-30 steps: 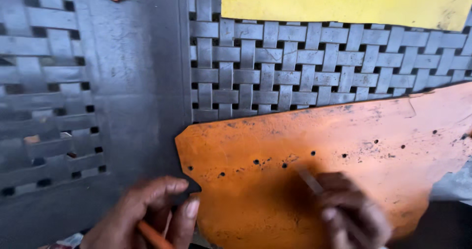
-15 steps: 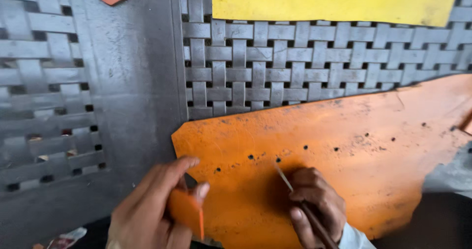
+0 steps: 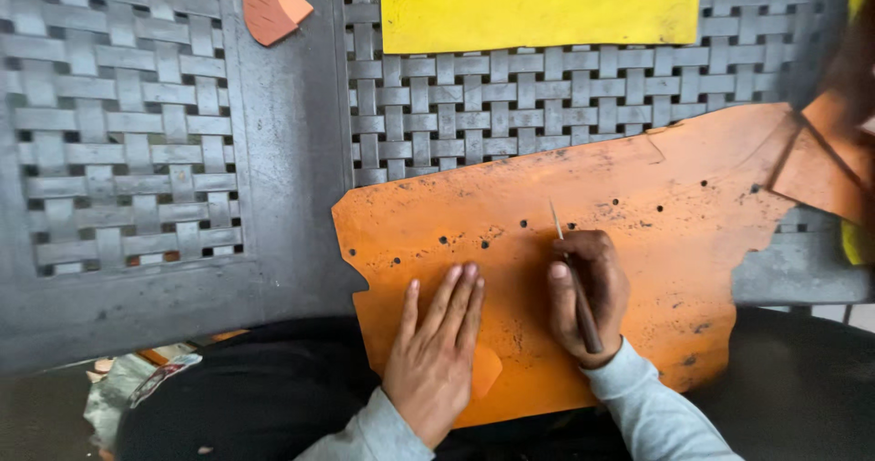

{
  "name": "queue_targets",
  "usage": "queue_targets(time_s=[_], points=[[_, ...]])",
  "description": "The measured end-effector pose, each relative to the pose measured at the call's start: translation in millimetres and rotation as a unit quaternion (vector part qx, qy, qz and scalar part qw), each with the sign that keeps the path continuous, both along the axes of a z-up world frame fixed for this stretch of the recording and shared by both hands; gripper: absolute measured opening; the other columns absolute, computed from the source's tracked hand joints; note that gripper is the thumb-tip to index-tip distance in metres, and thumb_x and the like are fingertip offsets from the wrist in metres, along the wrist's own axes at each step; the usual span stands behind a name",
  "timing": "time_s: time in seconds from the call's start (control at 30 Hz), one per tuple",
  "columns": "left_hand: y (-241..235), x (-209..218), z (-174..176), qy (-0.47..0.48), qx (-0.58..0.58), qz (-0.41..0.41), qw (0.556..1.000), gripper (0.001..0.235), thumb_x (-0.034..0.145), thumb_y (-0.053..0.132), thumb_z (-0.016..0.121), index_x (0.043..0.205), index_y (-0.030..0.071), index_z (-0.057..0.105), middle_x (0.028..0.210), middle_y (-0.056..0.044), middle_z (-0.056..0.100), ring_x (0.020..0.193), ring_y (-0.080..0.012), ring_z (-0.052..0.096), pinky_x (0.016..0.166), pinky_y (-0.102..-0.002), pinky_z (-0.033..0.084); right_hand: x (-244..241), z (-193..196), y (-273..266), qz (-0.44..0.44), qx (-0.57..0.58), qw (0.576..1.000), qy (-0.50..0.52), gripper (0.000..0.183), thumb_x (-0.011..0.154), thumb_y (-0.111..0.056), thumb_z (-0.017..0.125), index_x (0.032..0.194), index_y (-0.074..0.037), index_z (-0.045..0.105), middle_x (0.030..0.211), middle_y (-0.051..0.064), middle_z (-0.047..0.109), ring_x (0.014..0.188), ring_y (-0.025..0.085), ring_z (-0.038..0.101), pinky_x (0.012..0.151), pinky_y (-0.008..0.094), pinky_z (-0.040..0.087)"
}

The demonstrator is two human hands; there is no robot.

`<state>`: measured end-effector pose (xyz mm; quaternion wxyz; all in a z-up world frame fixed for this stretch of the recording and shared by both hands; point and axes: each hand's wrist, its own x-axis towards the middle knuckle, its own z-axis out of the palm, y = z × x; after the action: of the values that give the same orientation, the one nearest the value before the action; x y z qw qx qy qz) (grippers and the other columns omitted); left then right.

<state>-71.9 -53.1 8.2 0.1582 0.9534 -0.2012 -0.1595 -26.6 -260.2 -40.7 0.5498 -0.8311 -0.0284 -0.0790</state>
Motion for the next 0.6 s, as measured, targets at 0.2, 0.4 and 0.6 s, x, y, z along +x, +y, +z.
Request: queue_targets(time_s=[0.2, 0.4, 0.6], points=[[-1.4, 17.1, -10.1, -0.032, -0.045, 0.046, 0.997, 0.077, 0.091, 0.024, 0.054, 0.158, 0.001, 0.027, 0.166, -0.011, 0.024, 0.154, -0.0352, 0.015, 0.120, -0.063, 0.006, 2.0, 6.6, 2.5, 0.036, -0.047, 0.998, -0.036, 0.011, 0.099, -0.008, 0.059, 0.108, -0.001, 0.059, 0.098, 0.015, 0.062, 0.084, 0.027, 0.060, 0.078, 0.036, 0.049], [-3.2, 3.3, -2.9, 0.013, -0.025, 0.014, 1.000, 0.074, 0.092, 0.016, 0.055, 0.159, 0.006, 0.025, 0.168, -0.007, 0.022, 0.157, -0.0342, 0.013, 0.121, -0.063, 0.006, 6.7, 12.9, 2.9, 0.027, -0.041, 0.999, -0.005, 0.010, 0.098, -0.008, 0.059, 0.106, -0.001, 0.060, 0.096, 0.015, 0.062, 0.081, 0.027, 0.061, 0.076, 0.036, 0.050], [-5.3, 18.9, -10.2, -0.027, -0.025, 0.060, 0.998, 0.081, 0.084, 0.024, 0.065, 0.154, 0.001, 0.032, 0.163, -0.014, 0.029, 0.151, -0.0407, 0.016, 0.118, -0.065, 0.006, 4.1, 12.9, 2.3, 0.043, -0.054, 0.997, -0.024, 0.009, 0.099, -0.008, 0.058, 0.106, -0.001, 0.061, 0.097, 0.015, 0.062, 0.084, 0.029, 0.062, 0.078, 0.036, 0.051]])
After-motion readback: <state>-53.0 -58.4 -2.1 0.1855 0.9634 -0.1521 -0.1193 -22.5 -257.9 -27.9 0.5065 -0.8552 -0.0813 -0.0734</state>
